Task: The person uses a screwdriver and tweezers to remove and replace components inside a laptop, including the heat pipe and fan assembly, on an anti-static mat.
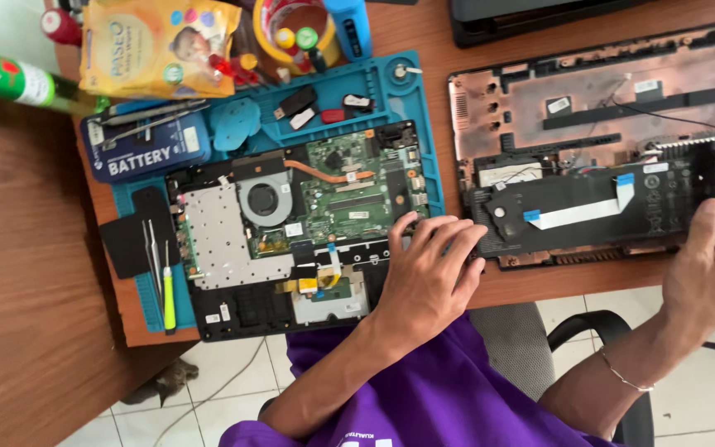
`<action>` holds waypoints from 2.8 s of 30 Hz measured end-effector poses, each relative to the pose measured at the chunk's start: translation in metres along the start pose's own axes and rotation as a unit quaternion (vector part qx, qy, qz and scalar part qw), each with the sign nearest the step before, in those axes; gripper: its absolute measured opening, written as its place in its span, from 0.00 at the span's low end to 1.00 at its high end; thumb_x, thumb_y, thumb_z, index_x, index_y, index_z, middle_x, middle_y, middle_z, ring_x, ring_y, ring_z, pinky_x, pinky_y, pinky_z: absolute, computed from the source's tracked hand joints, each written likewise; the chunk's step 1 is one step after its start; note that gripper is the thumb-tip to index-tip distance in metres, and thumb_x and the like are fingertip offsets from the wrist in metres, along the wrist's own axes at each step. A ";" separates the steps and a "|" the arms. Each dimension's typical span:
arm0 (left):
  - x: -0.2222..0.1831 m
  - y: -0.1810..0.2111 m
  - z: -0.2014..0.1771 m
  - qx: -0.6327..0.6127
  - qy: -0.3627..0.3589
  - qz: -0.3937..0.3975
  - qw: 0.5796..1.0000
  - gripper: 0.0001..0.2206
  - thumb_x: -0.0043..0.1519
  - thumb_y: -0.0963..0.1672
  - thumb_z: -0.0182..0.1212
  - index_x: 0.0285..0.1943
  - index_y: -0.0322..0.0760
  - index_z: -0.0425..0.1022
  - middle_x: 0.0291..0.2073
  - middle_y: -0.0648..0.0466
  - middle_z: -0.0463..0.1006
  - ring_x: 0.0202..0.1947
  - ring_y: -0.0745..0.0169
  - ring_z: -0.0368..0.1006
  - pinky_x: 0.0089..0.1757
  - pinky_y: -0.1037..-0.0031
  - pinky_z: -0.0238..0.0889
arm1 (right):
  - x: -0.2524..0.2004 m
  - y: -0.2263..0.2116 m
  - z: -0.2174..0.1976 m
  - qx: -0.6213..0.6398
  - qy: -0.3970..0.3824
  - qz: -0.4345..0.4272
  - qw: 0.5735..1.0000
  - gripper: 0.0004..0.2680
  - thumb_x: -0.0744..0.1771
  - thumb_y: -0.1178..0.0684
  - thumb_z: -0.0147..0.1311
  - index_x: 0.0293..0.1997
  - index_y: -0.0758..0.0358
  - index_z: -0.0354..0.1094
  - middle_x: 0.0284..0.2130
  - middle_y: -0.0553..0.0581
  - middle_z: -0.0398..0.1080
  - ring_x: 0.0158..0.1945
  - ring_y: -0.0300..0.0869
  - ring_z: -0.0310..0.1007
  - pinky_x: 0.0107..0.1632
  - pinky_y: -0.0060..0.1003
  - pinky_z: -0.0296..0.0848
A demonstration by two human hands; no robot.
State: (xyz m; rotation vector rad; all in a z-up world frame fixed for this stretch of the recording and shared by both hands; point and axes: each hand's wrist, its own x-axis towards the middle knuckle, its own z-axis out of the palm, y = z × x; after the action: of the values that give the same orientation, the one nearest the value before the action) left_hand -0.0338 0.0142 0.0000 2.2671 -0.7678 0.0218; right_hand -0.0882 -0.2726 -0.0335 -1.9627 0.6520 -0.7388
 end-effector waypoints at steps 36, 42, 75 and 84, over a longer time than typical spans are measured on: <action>-0.073 -0.094 -0.102 0.085 0.139 -0.103 0.981 0.10 0.65 0.42 0.65 0.55 0.42 0.76 0.55 0.58 0.77 0.61 0.58 0.71 0.67 0.54 0.45 | -0.057 -0.133 0.156 -0.088 -0.370 -0.288 0.879 0.18 0.62 0.52 0.69 0.58 0.57 0.75 0.64 0.62 0.64 0.70 0.58 0.59 0.70 0.54 0.62; -0.097 -0.108 -0.133 0.135 0.248 -0.172 0.944 0.08 0.65 0.40 0.64 0.51 0.41 0.77 0.46 0.55 0.79 0.54 0.53 0.72 0.59 0.58 0.56 | -0.063 -0.131 0.156 -0.097 -0.370 -0.279 0.881 0.18 0.63 0.54 0.67 0.59 0.55 0.75 0.66 0.61 0.63 0.72 0.57 0.59 0.71 0.52 0.63; -0.161 -0.144 -0.163 0.318 0.239 -0.336 0.853 0.05 0.72 0.42 0.66 0.50 0.35 0.76 0.42 0.52 0.76 0.48 0.50 0.70 0.53 0.59 0.56 | -0.060 -0.128 0.161 -0.099 -0.376 -0.262 0.883 0.17 0.62 0.53 0.70 0.56 0.56 0.76 0.65 0.59 0.62 0.71 0.57 0.58 0.69 0.52 0.66; -0.079 -0.112 -0.177 0.153 0.112 -0.108 0.976 0.07 0.67 0.42 0.65 0.50 0.37 0.76 0.38 0.53 0.79 0.38 0.52 0.74 0.45 0.63 0.64 | -0.052 -0.144 0.154 -0.126 -0.383 -0.261 0.877 0.17 0.63 0.52 0.69 0.57 0.57 0.75 0.62 0.60 0.65 0.67 0.56 0.63 0.65 0.50 0.68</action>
State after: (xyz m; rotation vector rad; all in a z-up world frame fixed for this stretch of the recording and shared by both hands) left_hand -0.0029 0.2318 0.0398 2.5716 -0.4172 0.3070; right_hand 0.0087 -0.0850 0.0192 -2.4648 -0.2968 -0.1137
